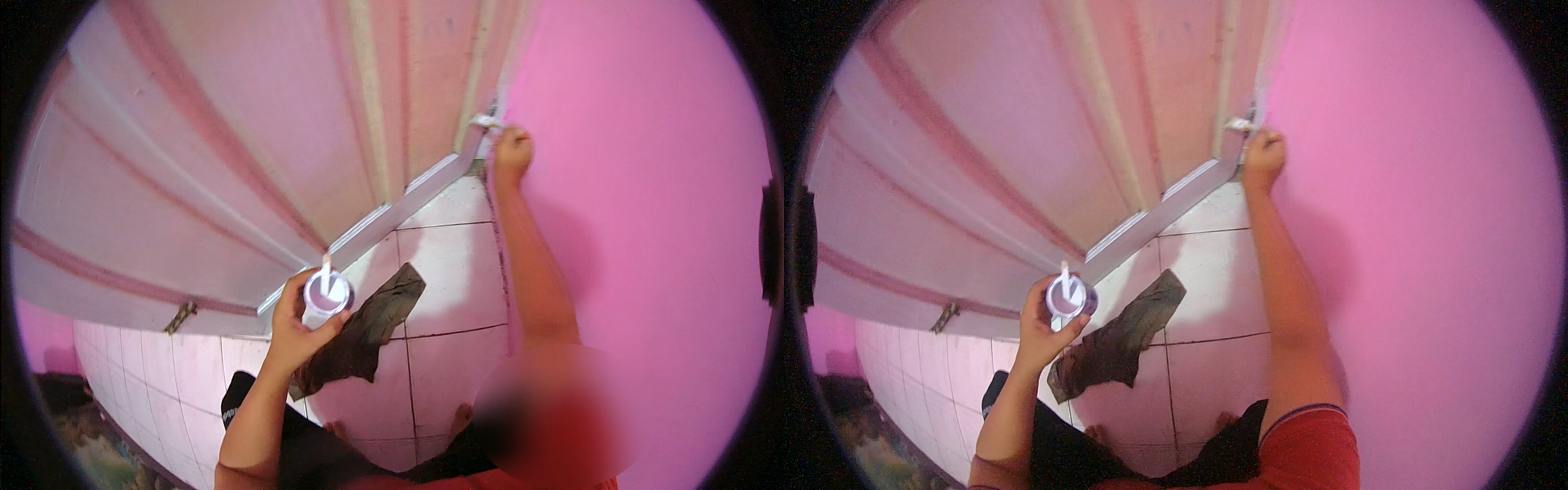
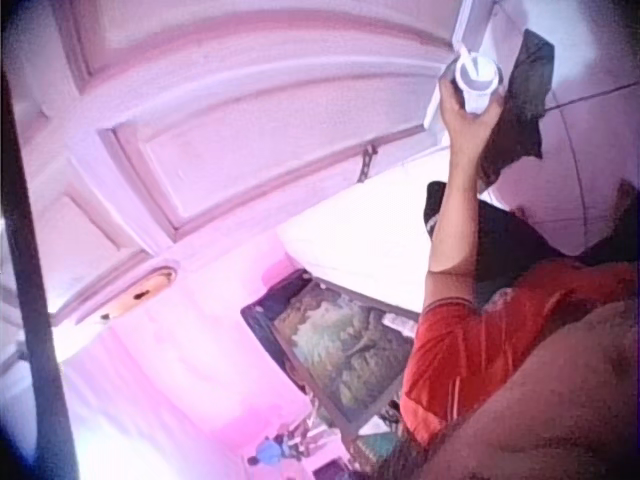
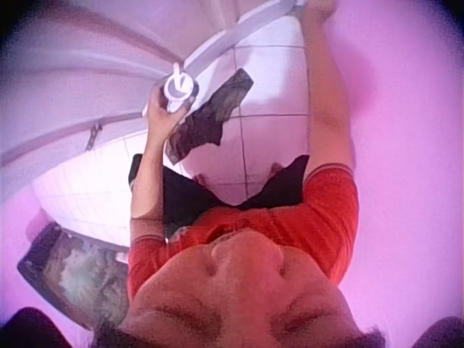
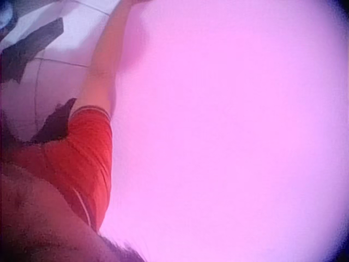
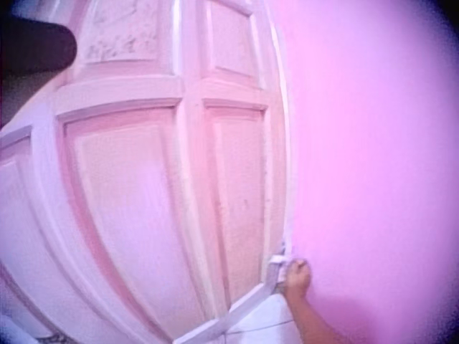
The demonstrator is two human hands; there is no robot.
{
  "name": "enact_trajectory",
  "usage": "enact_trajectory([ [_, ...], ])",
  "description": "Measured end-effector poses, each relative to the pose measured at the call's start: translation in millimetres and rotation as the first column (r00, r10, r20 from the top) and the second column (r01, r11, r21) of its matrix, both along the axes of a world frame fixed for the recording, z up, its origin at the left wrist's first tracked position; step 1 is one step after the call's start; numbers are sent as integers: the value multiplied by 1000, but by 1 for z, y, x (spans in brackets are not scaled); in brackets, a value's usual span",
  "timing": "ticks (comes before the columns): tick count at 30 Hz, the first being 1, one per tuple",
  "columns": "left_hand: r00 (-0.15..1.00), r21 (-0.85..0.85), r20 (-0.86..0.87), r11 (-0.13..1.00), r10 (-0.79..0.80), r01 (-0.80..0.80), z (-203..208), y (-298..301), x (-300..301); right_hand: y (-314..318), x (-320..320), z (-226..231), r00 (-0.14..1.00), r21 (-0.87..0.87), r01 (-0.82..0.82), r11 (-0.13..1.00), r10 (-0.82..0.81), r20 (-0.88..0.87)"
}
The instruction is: The person paints the bottom edge and decorative recessed panels of a wooden door using a small paintbrush dipped into a container of white paint.
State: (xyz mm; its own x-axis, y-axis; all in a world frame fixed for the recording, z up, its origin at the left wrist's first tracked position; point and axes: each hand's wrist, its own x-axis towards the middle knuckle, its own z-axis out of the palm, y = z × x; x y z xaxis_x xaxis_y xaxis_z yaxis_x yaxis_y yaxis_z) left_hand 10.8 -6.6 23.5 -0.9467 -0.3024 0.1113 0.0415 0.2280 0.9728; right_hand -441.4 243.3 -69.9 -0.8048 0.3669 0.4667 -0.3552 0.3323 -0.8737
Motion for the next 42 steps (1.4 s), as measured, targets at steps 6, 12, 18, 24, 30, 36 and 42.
enact_trajectory([
  [6,998,22,-48,999,36,-35,6,-8,6,-30,105,144,963,-262,-259,930,227,-146],
  [12,998,65,-56,997,34,-31,4,-11,4,-47,224,240,631,-158,-773,614,769,-101],
  [18,998,54,-60,999,12,-9,7,-11,3,-68,282,237,231,32,-973,229,970,77],
  [24,995,25,-100,999,-23,25,5,-13,2,-83,284,225,112,195,-978,70,971,212],
  [30,994,6,-103,999,-34,35,3,-14,3,-87,289,221,62,248,-969,-18,949,310],
  [36,995,23,-90,998,-51,53,5,-13,2,-95,292,209,9,338,-938,-76,969,246],
  [42,995,5,-92,999,-39,40,8,-12,-1,-86,282,211,116,247,-968,41,948,297],
])
